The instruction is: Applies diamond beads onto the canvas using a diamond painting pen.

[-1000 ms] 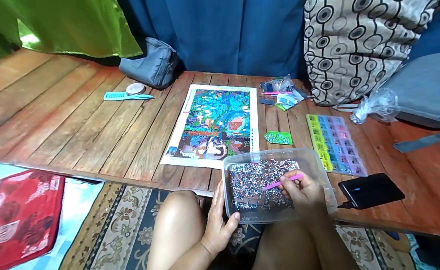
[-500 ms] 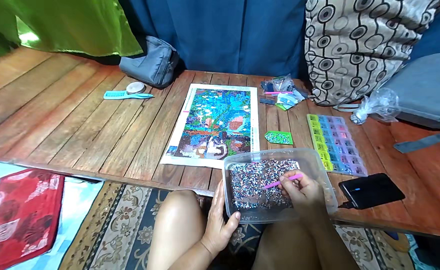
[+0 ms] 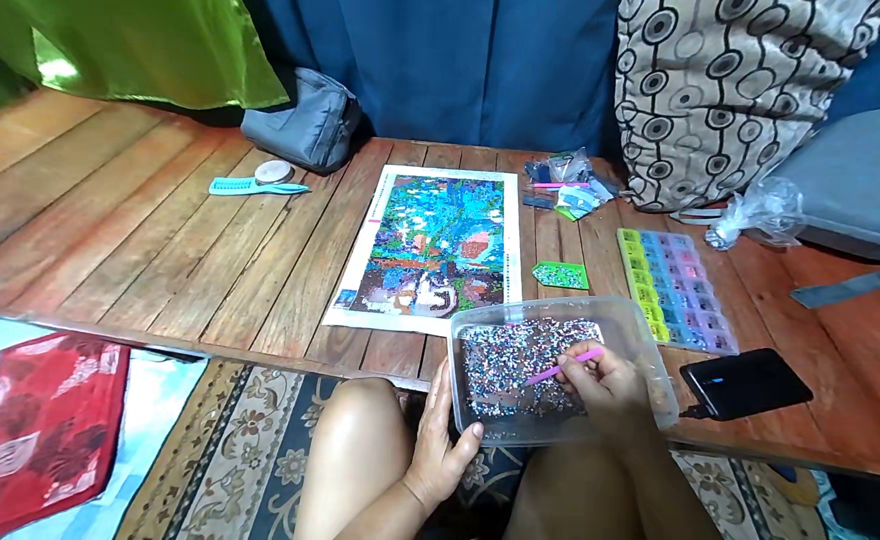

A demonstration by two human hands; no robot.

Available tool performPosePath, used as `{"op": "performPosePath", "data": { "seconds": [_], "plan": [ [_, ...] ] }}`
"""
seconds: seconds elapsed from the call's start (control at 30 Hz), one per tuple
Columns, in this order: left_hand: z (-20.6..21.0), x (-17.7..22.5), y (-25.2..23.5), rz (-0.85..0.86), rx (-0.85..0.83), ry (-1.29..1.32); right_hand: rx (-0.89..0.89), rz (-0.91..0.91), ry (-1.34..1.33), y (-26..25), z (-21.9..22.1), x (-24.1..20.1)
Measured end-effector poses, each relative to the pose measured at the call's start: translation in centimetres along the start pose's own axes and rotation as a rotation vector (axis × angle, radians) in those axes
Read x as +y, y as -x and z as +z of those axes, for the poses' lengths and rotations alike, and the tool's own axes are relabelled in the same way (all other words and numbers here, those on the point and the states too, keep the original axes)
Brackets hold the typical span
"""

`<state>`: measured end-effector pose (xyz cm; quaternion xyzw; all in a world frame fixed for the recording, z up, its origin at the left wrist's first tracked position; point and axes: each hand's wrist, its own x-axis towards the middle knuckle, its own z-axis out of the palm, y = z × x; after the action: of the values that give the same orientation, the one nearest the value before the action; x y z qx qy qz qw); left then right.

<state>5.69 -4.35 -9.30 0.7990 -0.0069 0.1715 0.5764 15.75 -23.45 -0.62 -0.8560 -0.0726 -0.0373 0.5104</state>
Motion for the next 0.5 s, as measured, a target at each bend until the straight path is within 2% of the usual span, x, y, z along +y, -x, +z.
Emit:
{"op": "performPosePath", "data": {
  "seconds": [0.5],
  "plan": [
    [0.05,0.25,-0.07,-0.011,0.0,-0.014,0.033,-0.027,0.022,0.02,0.1,0.32]
  ]
}}
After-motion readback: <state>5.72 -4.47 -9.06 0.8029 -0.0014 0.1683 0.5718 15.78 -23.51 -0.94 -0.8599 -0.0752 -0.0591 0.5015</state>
